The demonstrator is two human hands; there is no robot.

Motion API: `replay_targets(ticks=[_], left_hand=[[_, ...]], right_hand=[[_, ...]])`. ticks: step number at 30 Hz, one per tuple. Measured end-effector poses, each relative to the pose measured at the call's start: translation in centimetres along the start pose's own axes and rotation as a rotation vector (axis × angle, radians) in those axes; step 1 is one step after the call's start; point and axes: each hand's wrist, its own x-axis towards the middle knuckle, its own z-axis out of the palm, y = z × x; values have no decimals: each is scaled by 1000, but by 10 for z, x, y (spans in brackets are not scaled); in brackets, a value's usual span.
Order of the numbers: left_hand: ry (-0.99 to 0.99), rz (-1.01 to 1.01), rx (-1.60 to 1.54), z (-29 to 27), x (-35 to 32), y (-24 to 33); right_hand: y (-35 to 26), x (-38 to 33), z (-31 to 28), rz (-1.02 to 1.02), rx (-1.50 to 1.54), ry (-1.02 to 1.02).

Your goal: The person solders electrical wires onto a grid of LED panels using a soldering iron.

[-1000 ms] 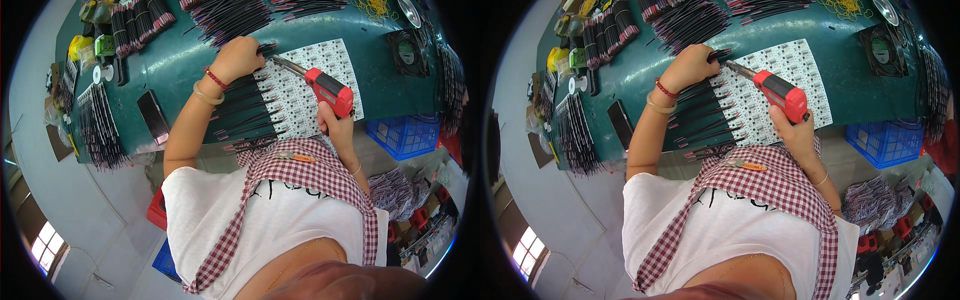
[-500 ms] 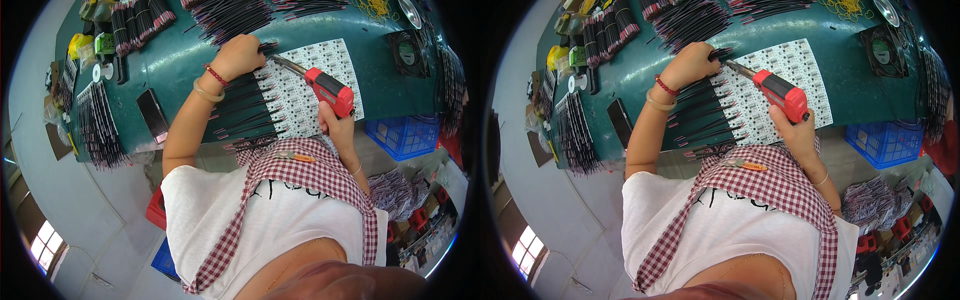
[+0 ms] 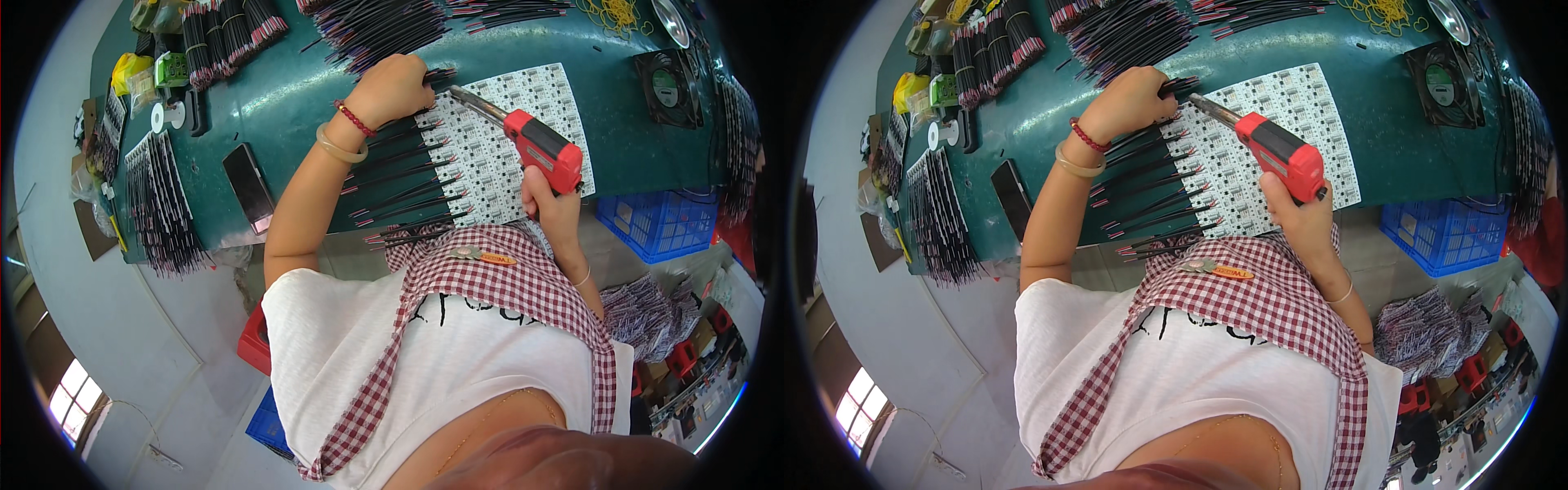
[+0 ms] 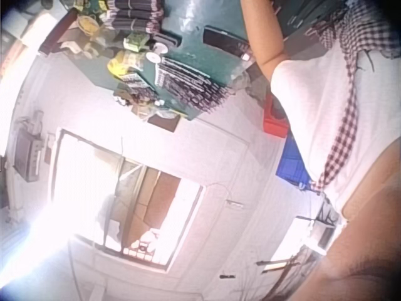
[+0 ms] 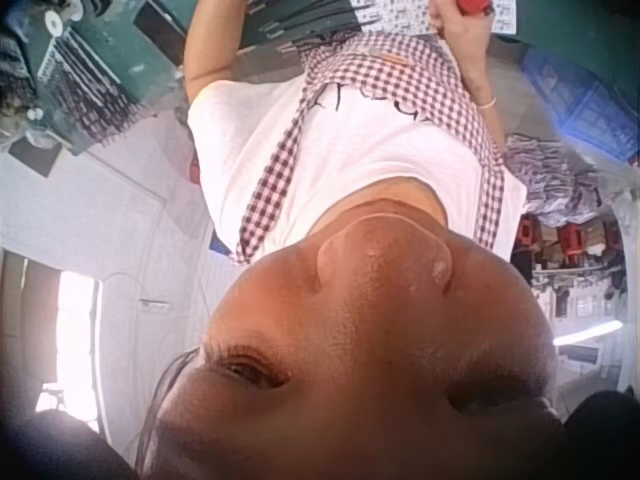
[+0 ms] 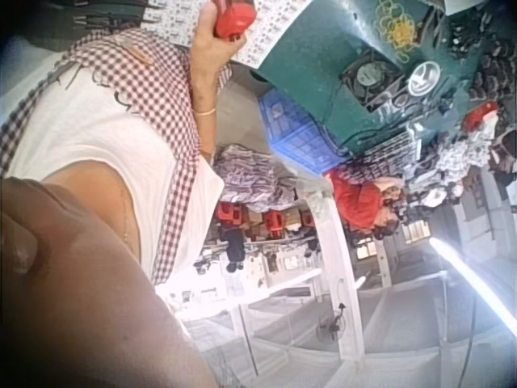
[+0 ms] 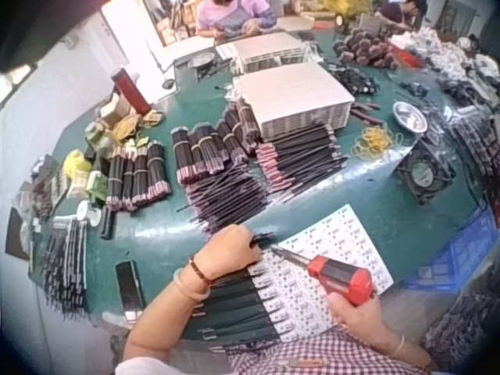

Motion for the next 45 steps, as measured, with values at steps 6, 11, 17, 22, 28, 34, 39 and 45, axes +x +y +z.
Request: replay_targets(ticks=[6, 11, 17, 22, 28, 34, 39, 45], left_hand=[[8, -6, 5, 1, 0, 0], [11, 1, 7, 1, 0, -1], [23, 9, 23, -2, -5, 1], [67, 34, 28, 5, -10, 5], [115, -16, 16, 8, -15, 9], [103, -12, 92, 6, -14, 14], [72, -36, 176, 4, -12, 17], [84, -24, 128, 1, -15, 19]], right_hand=[[-4, -4, -4, -20, 55, 26], [1, -6, -5, -35, -41, 5], [-1, -8, -6, -24, 5, -16], [4, -6, -4, -17, 55, -24], [9, -2, -4, 8, 89, -22], [13, -3, -3, 4, 67, -9], [9, -4, -1, -12, 136, 3], [14, -4, -1, 7, 93, 5]])
